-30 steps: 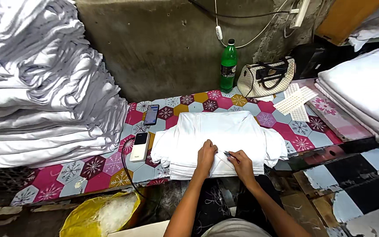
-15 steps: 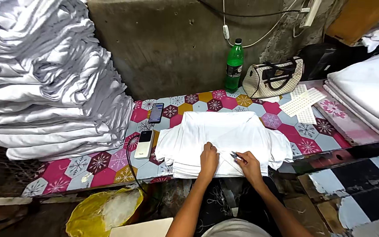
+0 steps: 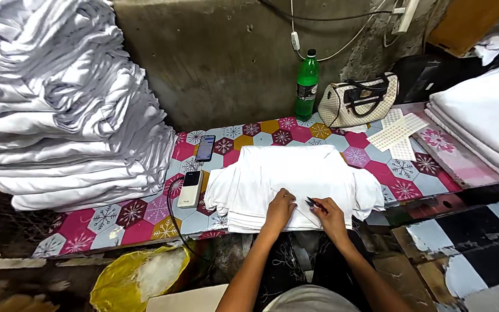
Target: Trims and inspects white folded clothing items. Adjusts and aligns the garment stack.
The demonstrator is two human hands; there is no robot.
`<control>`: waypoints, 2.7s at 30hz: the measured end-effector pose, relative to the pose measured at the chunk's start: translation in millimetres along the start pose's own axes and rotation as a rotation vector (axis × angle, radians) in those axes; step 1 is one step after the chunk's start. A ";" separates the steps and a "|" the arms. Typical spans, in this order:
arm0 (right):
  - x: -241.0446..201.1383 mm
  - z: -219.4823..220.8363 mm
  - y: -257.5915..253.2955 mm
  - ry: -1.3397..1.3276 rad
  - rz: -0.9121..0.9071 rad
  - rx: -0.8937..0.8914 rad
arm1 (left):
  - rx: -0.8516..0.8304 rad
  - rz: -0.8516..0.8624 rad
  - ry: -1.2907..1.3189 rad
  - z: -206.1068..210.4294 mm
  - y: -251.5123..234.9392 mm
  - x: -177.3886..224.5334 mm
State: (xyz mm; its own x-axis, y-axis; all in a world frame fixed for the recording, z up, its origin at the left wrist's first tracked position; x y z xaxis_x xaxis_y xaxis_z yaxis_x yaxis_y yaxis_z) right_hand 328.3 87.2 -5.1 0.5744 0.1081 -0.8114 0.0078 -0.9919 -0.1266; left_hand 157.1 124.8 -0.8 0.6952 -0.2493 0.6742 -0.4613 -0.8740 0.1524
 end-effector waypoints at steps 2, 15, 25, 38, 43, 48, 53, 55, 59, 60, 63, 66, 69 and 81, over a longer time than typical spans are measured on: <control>0.0 0.1 0.7 0.011 -0.007 -0.006 | 0.031 0.014 -0.039 15.7 -13.7 -6.4; -4.8 17.5 -9.0 -0.075 0.068 -0.070 | 0.036 -0.037 0.009 9.5 10.4 -3.8; 25.7 13.1 -12.5 -0.262 0.198 -0.139 | -0.189 0.023 -0.121 42.2 26.4 -19.7; -6.0 7.5 1.9 0.131 -0.066 -0.017 | 0.286 0.010 0.194 21.4 4.5 -15.8; -18.5 24.6 9.1 0.294 -0.202 0.002 | 0.406 0.002 0.399 18.9 24.4 -28.9; -22.4 22.9 7.2 0.384 -0.184 0.011 | 0.334 -0.061 0.345 21.7 15.8 -24.4; -20.9 12.1 9.7 0.410 -0.151 0.019 | 0.360 -0.052 0.243 25.5 6.0 -17.2; -23.0 11.2 10.1 0.424 -0.173 0.029 | 0.439 -0.018 0.315 22.8 10.2 -18.7; -29.6 21.5 10.3 0.428 -0.259 0.019 | 0.499 -0.015 0.447 21.3 22.8 -22.0; -31.8 24.5 9.8 0.423 -0.279 0.016 | 0.502 -0.020 0.471 21.8 23.9 -22.1; -36.8 31.4 7.2 0.414 -0.322 0.027 | 0.518 -0.023 0.483 24.4 24.2 -22.5; -36.7 34.4 6.2 0.438 -0.341 0.046 | 0.533 -0.030 0.474 27.5 23.7 -23.8; -34.7 35.3 7.7 0.462 -0.355 0.067 | 0.527 -0.047 0.475 28.5 23.1 -25.4; -36.3 44.4 -10.8 0.309 -0.177 -0.048 | 0.390 -0.271 0.387 4.8 41.1 -32.9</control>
State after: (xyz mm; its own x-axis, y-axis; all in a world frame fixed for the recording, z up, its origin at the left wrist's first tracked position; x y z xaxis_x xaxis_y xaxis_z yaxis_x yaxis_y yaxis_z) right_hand 271.0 96.9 0.4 0.7809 0.2608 -0.5676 0.1639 -0.9624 -0.2167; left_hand 117.9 95.1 -20.1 0.4749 0.1091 0.8732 -0.0094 -0.9916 0.1290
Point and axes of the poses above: each hand's wrist, its own y-axis away from the middle knuckle, its own z-axis out of the palm, x = y × z, the point moved 9 cm from there along -y, towards the middle knuckle, and after that the axes turned 8 degrees about -x, right-handed, at the moved point
